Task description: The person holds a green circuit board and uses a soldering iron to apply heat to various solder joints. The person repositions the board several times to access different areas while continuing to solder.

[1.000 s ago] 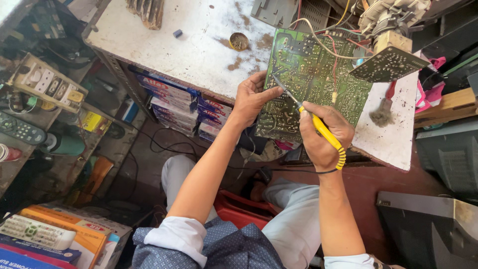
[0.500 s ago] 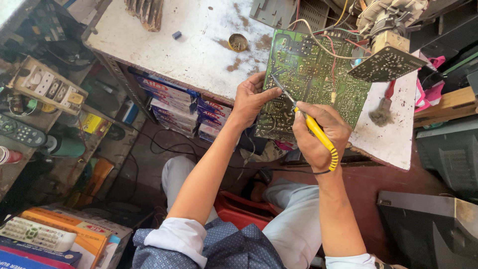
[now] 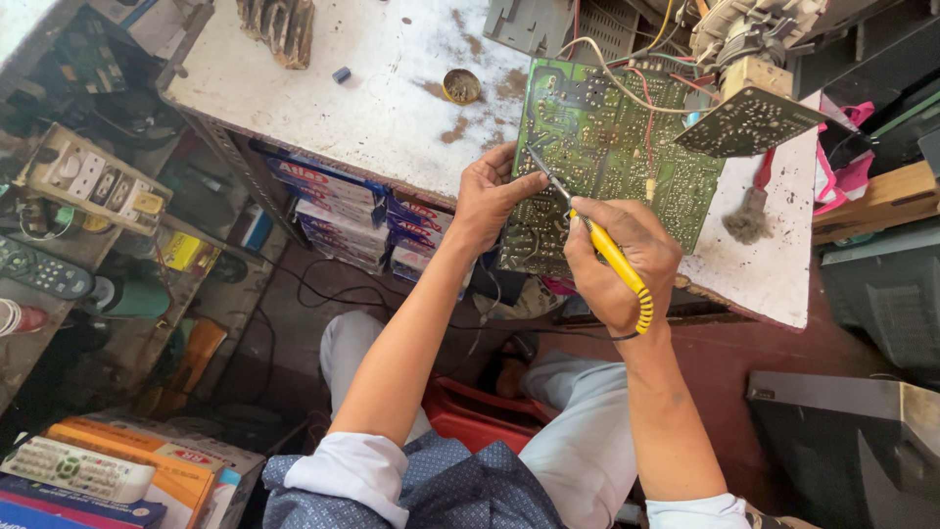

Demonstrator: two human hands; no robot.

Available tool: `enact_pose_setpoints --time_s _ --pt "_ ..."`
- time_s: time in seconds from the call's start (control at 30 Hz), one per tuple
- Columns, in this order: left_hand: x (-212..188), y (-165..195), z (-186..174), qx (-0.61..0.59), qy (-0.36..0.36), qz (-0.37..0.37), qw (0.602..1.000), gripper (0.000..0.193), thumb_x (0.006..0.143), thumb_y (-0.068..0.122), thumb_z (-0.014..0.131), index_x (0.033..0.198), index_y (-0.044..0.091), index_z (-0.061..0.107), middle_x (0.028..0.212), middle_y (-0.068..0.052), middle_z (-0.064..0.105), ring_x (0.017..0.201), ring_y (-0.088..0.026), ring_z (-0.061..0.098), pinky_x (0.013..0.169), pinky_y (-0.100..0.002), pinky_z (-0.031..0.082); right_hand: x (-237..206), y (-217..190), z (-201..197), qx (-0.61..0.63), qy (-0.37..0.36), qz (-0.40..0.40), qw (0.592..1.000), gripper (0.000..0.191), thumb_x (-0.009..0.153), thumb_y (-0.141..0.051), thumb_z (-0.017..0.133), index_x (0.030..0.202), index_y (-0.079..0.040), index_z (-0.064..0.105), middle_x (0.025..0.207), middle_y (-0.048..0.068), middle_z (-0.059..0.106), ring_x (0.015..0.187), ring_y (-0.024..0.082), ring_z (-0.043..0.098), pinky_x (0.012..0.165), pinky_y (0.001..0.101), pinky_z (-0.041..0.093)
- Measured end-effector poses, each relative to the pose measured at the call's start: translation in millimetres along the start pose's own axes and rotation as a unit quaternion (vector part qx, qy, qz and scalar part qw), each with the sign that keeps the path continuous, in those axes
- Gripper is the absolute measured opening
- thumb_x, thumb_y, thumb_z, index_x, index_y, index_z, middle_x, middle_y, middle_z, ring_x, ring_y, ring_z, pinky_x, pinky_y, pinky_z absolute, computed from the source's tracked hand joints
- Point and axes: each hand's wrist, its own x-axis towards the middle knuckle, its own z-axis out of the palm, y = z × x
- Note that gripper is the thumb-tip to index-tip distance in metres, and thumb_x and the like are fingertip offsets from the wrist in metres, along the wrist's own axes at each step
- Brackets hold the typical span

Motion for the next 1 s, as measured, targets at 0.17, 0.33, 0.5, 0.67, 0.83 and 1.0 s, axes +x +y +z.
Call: enact_pose_setpoints --time_s 0.17,0.33,0.5,0.67,0.83,1.0 --pt "0 1 1 -0.006 0.000 0.001 1.000 0.052 0.086 -0.007 0.078 0.135 -0.010 0.059 0.116 -0.014 0.073 0.101 -0.015 0.070 0.091 -0.030 0.060 0 -2 3 -0.017 0.008 -0.006 1.000 0.024 0.092 0.005 0.077 0.113 -0.005 0.074 0.095 0.009 0.070 0.077 0.016 0.068 0.071 0.0283 0.055" --pt "-2 2 1 -0.010 -0.006 0.006 1.000 0.053 0.086 -0.007 0.077 0.136 -0.009 0.059 0.117 -0.014 0.073 0.102 -0.015 0.070 0.092 -0.030 0.060 -2 -2 3 -0.021 0.003 -0.028 0.999 0.024 0.091 0.005 0.078 0.113 -0.005 0.074 0.095 0.010 0.069 0.079 0.016 0.067 0.072 0.0287 0.055" --pt "-2 2 1 -0.007 -0.005 -0.002 1.000 0.052 0.087 -0.006 0.078 0.135 -0.010 0.060 0.116 -0.015 0.073 0.101 -0.016 0.070 0.091 -0.030 0.060 -5 10 -4 0.037 -0.007 0.036 0.999 0.019 0.095 0.003 0.075 0.113 -0.002 0.075 0.096 0.009 0.070 0.078 0.013 0.065 0.071 0.0277 0.053" --pt "-1 2 1 -0.005 -0.006 0.006 1.000 0.052 0.087 -0.006 0.079 0.135 -0.010 0.059 0.118 -0.015 0.073 0.103 -0.016 0.070 0.093 -0.030 0.060 -8 37 -7 0.194 0.028 0.146 0.970 0.014 0.103 -0.001 0.068 0.116 0.004 0.072 0.096 0.010 0.074 0.079 0.012 0.068 0.070 0.0227 0.055" --pt "-1 2 1 0.001 -0.002 0.005 1.000 0.053 0.086 -0.005 0.079 0.135 -0.010 0.058 0.117 -0.015 0.073 0.104 -0.017 0.070 0.093 -0.030 0.060 -7 68 -3 0.337 0.049 0.221 0.914 0.017 0.102 -0.001 0.065 0.115 0.007 0.070 0.089 0.014 0.073 0.068 0.013 0.067 0.059 0.0220 0.053" --pt "-1 2 1 -0.007 -0.002 0.004 1.000 0.054 0.086 -0.006 0.079 0.135 -0.010 0.058 0.117 -0.015 0.072 0.104 -0.017 0.070 0.093 -0.031 0.060 -8 85 0 0.381 0.054 0.257 0.886 0.018 0.102 -0.003 0.063 0.114 0.008 0.070 0.087 0.015 0.072 0.065 0.014 0.066 0.056 0.0220 0.051"
